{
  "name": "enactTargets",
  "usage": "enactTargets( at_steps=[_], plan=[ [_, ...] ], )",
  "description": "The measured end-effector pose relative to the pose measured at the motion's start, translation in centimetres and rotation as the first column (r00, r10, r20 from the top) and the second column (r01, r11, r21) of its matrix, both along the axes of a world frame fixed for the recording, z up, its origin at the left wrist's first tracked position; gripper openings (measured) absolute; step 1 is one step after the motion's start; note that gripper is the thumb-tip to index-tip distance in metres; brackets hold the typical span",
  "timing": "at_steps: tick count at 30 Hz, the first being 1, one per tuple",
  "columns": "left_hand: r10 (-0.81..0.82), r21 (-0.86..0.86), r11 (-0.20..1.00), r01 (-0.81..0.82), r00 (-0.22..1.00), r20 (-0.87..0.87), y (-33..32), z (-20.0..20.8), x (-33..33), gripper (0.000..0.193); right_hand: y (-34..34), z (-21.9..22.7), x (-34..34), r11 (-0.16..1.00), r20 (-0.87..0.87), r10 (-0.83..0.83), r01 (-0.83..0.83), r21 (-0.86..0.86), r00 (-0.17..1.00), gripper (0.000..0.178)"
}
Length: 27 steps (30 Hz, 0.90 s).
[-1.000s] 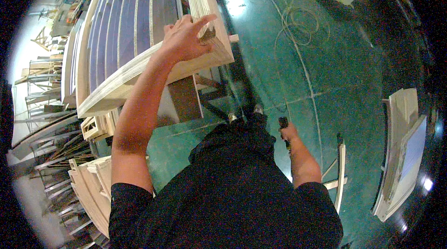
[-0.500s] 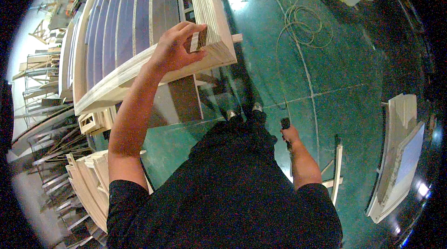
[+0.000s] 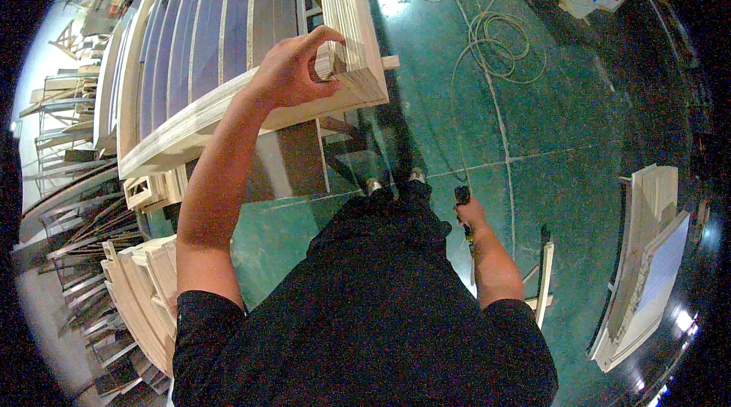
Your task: The person assembles a large wooden frame structure using a pneumatic nail gun. They pick up wooden planks, align them with the frame, and secure them with nails. The person moves around the workshop to retrieve materials and tools, occasionally adjusting the nail gun.
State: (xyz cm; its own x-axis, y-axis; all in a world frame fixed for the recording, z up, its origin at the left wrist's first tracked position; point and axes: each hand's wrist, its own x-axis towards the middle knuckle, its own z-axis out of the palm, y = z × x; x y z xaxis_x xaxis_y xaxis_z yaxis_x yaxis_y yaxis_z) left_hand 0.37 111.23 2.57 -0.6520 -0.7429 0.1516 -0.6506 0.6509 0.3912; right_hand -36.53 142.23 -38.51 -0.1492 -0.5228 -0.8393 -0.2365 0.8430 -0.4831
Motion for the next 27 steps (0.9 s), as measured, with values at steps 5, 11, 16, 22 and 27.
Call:
enactTargets(
  at_steps=[5, 11, 16, 22, 27],
  plan=[
    [0.005, 0.007, 1.000, -0.005, 1.000, -0.011, -0.2, -0.1, 0.0, 0.064, 0.3, 0.2, -0.2, 0.996, -0.065, 0.086, -0.086, 0.009, 0.994, 0.015],
    [0.024, 0.016, 1.000, -0.024, 1.000, 0.004, -0.3, -0.1, 0.0, 0.064, 1.8, -0.1, -0.4, 0.993, -0.077, 0.116, -0.116, 0.002, 0.990, 0.015],
    [0.058, -0.010, 0.998, -0.058, 0.998, 0.005, 0.1, -0.7, 0.1, 0.065, 1.7, 1.0, 0.0, 0.992, -0.064, 0.128, -0.126, 0.022, 0.990, 0.017],
    [0.148, 0.004, 0.989, -0.149, 0.988, 0.036, 0.1, -0.3, -0.2, 0.071, -0.8, 3.1, 0.3, 0.988, 0.067, 0.148, -0.145, -0.054, 0.987, 0.020],
    [0.030, 0.136, 0.990, -0.035, 0.999, 0.034, -0.6, 0.0, 0.9, 0.069, -5.2, 8.4, 2.1, 0.995, 0.121, 0.045, -0.035, -0.089, 0.992, 0.016]
  ],
)
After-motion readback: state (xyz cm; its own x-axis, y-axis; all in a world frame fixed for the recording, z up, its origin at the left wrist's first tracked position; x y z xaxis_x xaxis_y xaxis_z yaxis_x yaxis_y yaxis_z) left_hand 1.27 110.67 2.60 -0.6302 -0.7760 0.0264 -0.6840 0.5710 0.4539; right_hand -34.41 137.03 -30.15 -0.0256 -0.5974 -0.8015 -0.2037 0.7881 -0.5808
